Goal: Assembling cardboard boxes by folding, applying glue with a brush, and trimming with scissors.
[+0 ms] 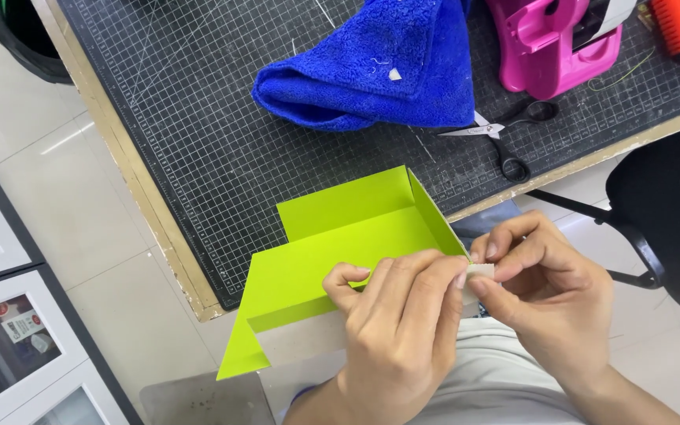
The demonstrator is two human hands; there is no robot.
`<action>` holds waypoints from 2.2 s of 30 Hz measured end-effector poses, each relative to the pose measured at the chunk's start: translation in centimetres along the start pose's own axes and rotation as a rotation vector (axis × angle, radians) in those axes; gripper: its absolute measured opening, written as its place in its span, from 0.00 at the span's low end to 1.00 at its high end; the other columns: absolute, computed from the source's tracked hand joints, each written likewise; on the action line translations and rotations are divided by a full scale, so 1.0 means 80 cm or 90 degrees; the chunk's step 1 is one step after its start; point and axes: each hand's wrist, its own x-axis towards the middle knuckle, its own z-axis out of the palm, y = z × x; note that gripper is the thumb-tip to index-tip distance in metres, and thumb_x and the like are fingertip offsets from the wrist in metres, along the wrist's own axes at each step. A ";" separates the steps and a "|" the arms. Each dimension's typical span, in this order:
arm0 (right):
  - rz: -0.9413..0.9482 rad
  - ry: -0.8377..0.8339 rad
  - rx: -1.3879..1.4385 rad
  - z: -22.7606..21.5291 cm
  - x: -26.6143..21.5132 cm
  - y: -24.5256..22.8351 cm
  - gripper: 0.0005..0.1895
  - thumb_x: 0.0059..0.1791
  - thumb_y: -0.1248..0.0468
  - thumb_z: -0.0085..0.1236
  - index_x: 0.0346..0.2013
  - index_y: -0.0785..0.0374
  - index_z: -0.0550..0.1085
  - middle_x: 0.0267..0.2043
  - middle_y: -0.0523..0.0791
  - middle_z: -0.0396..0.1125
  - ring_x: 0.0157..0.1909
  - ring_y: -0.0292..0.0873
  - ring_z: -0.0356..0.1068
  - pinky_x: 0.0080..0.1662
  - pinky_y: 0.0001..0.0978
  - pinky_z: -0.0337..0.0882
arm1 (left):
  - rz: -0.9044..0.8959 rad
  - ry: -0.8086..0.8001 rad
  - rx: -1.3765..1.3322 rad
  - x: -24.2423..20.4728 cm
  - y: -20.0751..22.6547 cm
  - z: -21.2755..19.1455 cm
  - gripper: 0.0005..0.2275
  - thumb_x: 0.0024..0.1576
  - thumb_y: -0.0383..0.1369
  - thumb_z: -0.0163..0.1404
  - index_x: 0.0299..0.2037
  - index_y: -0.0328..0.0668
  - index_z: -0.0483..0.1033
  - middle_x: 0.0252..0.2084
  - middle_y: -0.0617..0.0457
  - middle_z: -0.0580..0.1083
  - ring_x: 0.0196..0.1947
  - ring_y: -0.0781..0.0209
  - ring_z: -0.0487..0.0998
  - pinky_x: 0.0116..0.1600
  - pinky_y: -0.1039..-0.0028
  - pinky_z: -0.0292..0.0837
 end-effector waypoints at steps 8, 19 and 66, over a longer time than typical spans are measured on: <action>-0.006 -0.122 -0.056 -0.017 0.012 0.000 0.17 0.39 0.75 0.66 0.33 0.59 0.67 0.46 0.48 0.59 0.50 0.41 0.67 0.55 0.29 0.71 | -0.003 0.004 0.001 0.000 0.001 0.000 0.05 0.63 0.28 0.44 0.41 0.47 0.75 0.39 0.59 0.77 0.31 0.66 0.76 0.49 0.66 0.48; -0.182 -0.306 -0.566 -0.001 0.051 -0.078 0.12 0.40 0.57 0.68 0.32 0.55 0.74 0.41 0.38 0.73 0.49 0.39 0.71 0.53 0.36 0.60 | 0.014 0.031 -0.010 -0.011 0.001 0.005 0.11 0.65 0.28 0.37 0.42 0.45 0.76 0.40 0.57 0.79 0.31 0.65 0.78 0.49 0.66 0.49; -0.032 -0.107 0.011 0.019 0.007 0.040 0.12 0.55 0.53 0.43 0.38 0.57 0.60 0.50 0.48 0.54 0.58 0.42 0.54 0.62 0.37 0.55 | -0.022 0.011 0.071 -0.005 0.003 0.008 0.11 0.66 0.36 0.38 0.42 0.49 0.76 0.38 0.62 0.81 0.28 0.71 0.76 0.45 0.69 0.47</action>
